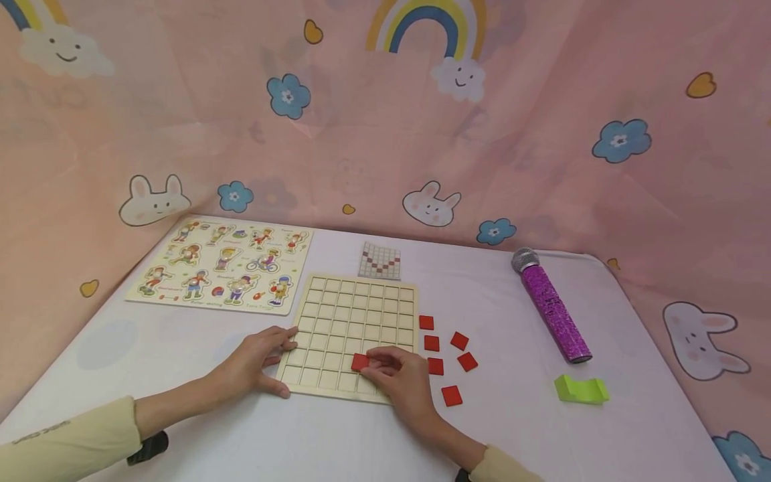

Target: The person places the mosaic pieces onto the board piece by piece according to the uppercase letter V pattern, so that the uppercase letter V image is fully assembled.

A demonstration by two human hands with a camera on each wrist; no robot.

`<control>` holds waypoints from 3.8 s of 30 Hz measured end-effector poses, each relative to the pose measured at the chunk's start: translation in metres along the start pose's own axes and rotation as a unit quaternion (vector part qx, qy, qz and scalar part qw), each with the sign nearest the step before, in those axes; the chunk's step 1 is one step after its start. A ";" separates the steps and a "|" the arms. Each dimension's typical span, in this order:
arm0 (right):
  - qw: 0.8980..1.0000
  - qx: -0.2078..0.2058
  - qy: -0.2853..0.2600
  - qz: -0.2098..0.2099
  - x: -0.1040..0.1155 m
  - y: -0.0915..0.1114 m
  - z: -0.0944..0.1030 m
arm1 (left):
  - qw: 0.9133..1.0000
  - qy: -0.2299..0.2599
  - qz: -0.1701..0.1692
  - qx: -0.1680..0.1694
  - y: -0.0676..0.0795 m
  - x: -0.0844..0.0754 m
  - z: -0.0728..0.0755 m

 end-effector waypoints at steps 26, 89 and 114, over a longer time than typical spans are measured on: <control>0.996 0.064 0.061 -0.023 0.007 -0.013 -0.014 | 1.000 0.008 -0.010 0.001 0.001 0.000 0.000; 0.987 0.029 0.144 -0.058 -0.011 -0.029 0.154 | 0.999 -0.032 -0.006 -0.003 -0.001 -0.005 0.001; 0.971 0.179 0.101 -0.120 -0.025 -0.035 0.176 | 1.000 -0.029 0.006 0.000 -0.001 -0.005 0.001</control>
Point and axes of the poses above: each hand's wrist, its own y-axis away from the middle knuckle, its own z-axis out of the back of the hand, x = y × z, the point moved 8 cm from there along -y, towards the middle knuckle, and after that the axes turned 10 degrees about -y, right-handed, at the moved point
